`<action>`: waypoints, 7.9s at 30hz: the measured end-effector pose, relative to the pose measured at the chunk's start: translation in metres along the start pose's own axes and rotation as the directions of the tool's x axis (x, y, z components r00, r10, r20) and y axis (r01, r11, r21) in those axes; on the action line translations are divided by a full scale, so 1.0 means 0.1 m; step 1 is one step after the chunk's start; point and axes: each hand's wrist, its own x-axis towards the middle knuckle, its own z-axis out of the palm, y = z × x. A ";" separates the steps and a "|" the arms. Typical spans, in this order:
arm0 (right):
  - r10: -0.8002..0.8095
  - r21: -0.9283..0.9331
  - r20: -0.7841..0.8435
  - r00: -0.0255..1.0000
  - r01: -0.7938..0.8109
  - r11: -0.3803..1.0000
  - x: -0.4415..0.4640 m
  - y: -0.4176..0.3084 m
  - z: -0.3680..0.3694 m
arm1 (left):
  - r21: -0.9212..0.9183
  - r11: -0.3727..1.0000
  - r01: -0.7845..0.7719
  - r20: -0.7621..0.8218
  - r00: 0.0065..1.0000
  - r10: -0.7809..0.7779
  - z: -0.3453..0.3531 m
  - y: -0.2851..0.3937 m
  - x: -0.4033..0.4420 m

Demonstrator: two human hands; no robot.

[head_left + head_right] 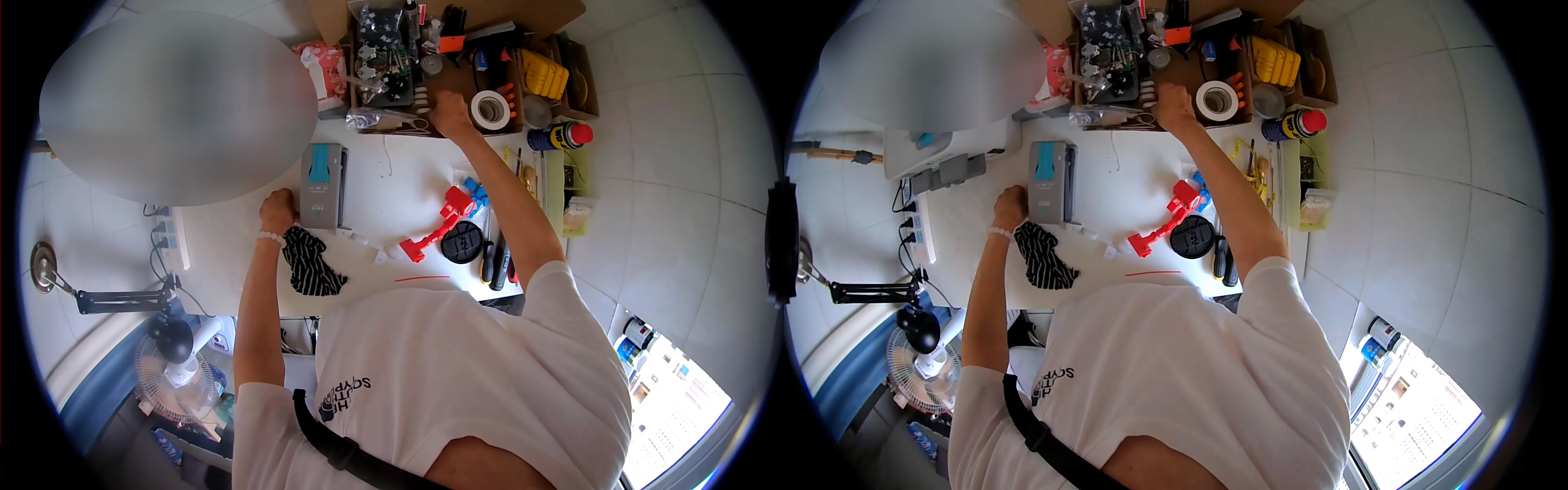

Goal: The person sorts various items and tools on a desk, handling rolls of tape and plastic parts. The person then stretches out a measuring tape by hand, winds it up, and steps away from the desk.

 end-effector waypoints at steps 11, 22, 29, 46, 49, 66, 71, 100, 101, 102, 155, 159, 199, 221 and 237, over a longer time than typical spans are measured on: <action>0.016 0.042 0.014 1.000 -0.017 0.999 0.07 -0.04 0.11 | 0.007 1.000 -0.001 -0.019 1.000 0.001 -0.03 0.02 -0.02; -0.138 0.011 -0.214 0.967 0.144 0.989 -0.44 -0.14 -0.31 | -0.032 0.997 -0.076 -0.149 0.986 0.070 0.13 -0.08 0.04; -0.484 0.225 0.271 0.832 0.434 0.872 -1.97 -0.78 0.12 | -0.044 0.994 -0.103 -0.116 0.989 0.097 -0.02 -0.02 -0.07; -0.437 0.063 0.263 0.860 0.437 0.897 -2.01 -0.88 0.70 | -0.047 0.990 -0.134 -0.187 0.974 0.123 0.19 -0.16 0.06; -0.388 0.109 0.152 0.909 0.375 0.921 -1.82 -0.76 0.15 | -0.013 0.989 -0.147 -0.210 0.967 0.141 0.16 -0.12 0.07; -0.024 0.620 0.031 0.999 0.000 0.785 -0.55 0.07 -0.37 | 0.015 0.998 -0.068 -0.088 0.994 0.070 0.06 -0.06 0.00; -0.094 -0.122 -0.049 0.994 0.087 0.989 -0.44 -0.20 -0.42 | 0.012 0.999 -0.050 -0.078 0.996 0.051 0.01 -0.02 0.01; 0.041 -0.050 0.125 0.991 -0.035 0.998 -0.11 -0.10 -0.13 | 0.011 1.000 -0.027 -0.068 0.997 0.028 -0.04 0.02 -0.02; 0.045 -0.047 0.110 0.993 -0.040 0.998 -0.11 -0.10 -0.13 | 0.010 1.000 -0.027 -0.069 0.997 0.027 -0.05 0.03 -0.02; 0.050 -0.045 0.095 0.994 -0.046 0.998 -0.11 -0.10 -0.13 | 0.015 1.000 -0.021 -0.064 0.998 0.022 -0.06 0.04 -0.02; 0.032 0.922 0.229 0.973 -0.227 0.314 -1.35 -0.28 -0.45 | 0.043 0.996 -0.076 -0.117 0.990 0.080 0.08 -0.06 0.05; 0.044 0.727 -0.067 0.997 0.019 0.686 -0.99 -0.22 -0.70 | 0.051 0.997 -0.065 -0.082 0.994 0.069 0.02 -0.02 0.03; -0.201 0.053 0.024 0.979 0.199 0.978 -0.13 0.13 0.04 | 0.062 0.998 -0.009 -0.011 1.000 0.009 -0.10 0.06 0.00; -0.311 0.125 0.062 0.948 0.302 0.945 -0.11 0.11 -0.05 | 0.050 0.997 -0.064 -0.085 0.994 0.068 -0.01 -0.01 0.04; -0.677 0.037 0.385 0.627 0.723 0.690 -2.10 -0.64 0.18 | -0.009 0.999 -0.041 -0.086 0.995 0.040 -0.05 0.01 0.02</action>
